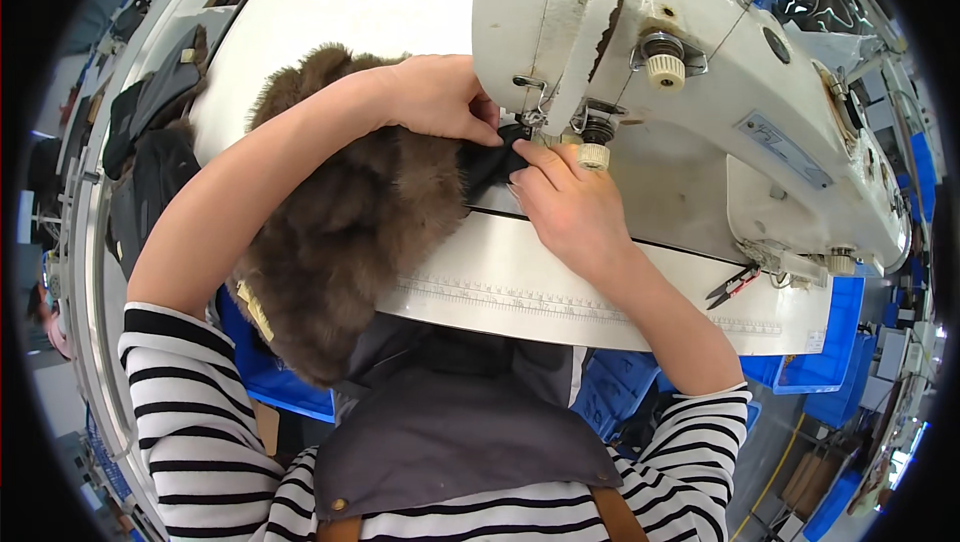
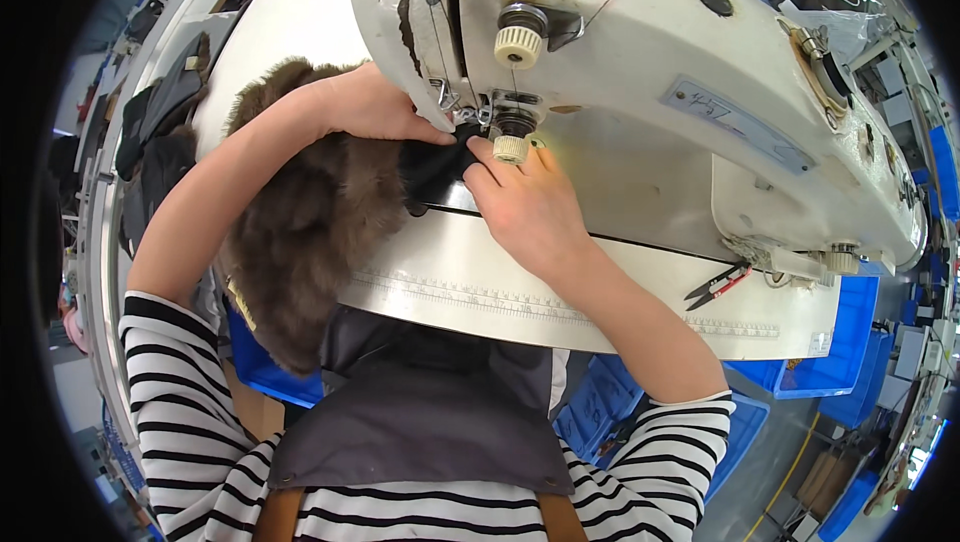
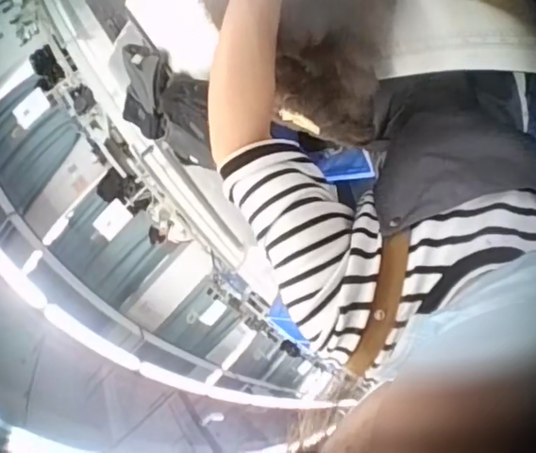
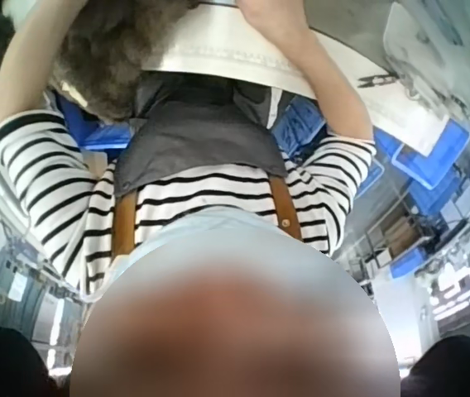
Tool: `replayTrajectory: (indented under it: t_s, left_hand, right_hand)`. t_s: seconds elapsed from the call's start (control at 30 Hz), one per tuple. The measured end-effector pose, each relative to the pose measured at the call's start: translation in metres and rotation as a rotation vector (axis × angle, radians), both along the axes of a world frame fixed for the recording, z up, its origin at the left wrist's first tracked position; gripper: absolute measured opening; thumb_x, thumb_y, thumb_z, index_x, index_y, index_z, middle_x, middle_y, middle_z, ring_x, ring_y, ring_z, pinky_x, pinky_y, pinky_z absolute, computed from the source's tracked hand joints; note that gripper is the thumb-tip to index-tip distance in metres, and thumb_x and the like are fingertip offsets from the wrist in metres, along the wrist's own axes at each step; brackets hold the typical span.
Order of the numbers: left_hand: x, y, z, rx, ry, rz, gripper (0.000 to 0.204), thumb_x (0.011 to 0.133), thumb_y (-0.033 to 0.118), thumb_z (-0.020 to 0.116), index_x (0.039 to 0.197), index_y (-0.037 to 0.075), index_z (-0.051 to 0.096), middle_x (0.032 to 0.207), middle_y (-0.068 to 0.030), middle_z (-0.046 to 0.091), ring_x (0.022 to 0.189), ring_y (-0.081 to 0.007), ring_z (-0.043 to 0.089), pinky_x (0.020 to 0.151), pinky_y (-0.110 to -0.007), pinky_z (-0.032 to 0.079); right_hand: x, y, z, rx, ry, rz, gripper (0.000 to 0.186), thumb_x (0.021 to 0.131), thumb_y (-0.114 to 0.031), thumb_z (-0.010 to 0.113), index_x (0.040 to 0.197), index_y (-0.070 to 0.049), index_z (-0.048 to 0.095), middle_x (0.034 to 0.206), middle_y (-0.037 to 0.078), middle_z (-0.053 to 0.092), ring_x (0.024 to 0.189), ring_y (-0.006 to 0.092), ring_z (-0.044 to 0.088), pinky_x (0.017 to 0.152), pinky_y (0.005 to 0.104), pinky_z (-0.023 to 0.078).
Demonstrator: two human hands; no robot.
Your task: Sewing a fur hat lining and material using an industrial sewing machine.
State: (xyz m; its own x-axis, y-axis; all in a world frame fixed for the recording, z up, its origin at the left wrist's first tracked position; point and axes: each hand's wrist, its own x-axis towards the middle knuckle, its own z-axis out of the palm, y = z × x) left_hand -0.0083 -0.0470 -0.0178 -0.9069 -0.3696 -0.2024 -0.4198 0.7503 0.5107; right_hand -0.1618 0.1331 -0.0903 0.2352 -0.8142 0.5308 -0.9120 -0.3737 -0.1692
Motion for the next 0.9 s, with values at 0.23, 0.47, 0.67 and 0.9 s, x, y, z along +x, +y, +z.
replayTrajectory:
  t_s: [0.23,0.47,0.67,0.9]
  left_hand:
    - [-0.002,0.0,-0.007,-0.03,0.101,0.001,0.023,0.072,0.022,0.073,0.088,0.005,0.067,0.078,-0.0025,0.068,0.074,-0.0168,0.063,0.071,-0.032,0.051]
    - [0.002,0.0,-0.009,0.167,0.25,0.1,0.021,0.071,0.016,0.077,0.084,0.001,0.069,0.077,-0.0034,0.069,0.071,-0.013,0.062,0.069,-0.029,0.051]
    - [0.008,0.004,-0.004,0.111,0.205,0.109,0.025,0.073,0.019,0.08,0.094,0.006,0.075,0.078,-0.0016,0.07,0.074,-0.0105,0.063,0.071,-0.027,0.051]
    - [0.007,0.016,0.001,-0.053,0.108,0.132,0.02,0.077,0.028,0.078,0.092,0.014,0.077,0.079,-0.0008,0.072,0.074,-0.0148,0.067,0.071,-0.03,0.052]
  right_hand:
    - [-0.002,-0.003,-0.001,-0.013,-0.012,0.036,0.009,0.077,-0.007,0.064,0.083,-0.007,0.058,0.117,0.005,0.067,0.076,0.0224,0.058,0.071,0.0336,0.044]
    - [-0.008,-0.011,0.002,0.023,0.021,0.11,0.014,0.08,-0.008,0.069,0.092,-0.004,0.061,0.11,0.003,0.068,0.093,0.0201,0.061,0.058,0.0312,0.054]
    - [-0.007,-0.011,0.002,-0.005,0.014,0.123,0.015,0.081,-0.008,0.069,0.092,-0.002,0.061,0.105,0.004,0.069,0.092,0.0206,0.062,0.057,0.0314,0.054]
    - [-0.006,-0.01,0.006,0.0,0.023,0.117,0.014,0.081,-0.008,0.068,0.092,-0.002,0.06,0.098,0.005,0.068,0.092,0.0209,0.061,0.056,0.0316,0.054]
